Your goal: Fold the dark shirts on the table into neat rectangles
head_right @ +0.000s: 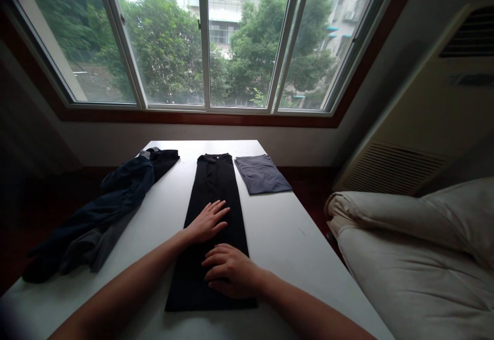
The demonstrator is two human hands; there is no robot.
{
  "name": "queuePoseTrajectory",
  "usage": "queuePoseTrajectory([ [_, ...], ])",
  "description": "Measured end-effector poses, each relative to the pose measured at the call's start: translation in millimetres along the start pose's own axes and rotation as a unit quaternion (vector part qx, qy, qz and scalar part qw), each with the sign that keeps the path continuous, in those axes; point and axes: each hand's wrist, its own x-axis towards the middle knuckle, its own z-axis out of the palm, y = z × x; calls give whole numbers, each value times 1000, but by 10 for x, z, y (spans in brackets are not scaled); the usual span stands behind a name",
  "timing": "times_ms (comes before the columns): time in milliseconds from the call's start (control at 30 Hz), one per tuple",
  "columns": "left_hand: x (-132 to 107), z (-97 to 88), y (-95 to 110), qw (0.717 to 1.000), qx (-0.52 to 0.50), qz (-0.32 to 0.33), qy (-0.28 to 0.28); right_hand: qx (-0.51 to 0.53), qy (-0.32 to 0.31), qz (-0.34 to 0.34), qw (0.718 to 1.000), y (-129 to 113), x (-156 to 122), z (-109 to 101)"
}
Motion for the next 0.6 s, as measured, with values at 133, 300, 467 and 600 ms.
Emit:
queuePoseTrajectory([
  [133,-52,-17,123,1000,-1,6,-4,-13,-11,-10,1000,-3,-13,-20],
  [300,-61,7,71,999,25,3,31,-34,-56,2,998,-77,-28,-71],
  [467,-53,71,-52,998,56,-28,29,-45,-145,78,985,-294,2,-161],
  [600,-69,89,-71,997,65,-35,-4,-19,-178,87,980,-426,28,-179],
])
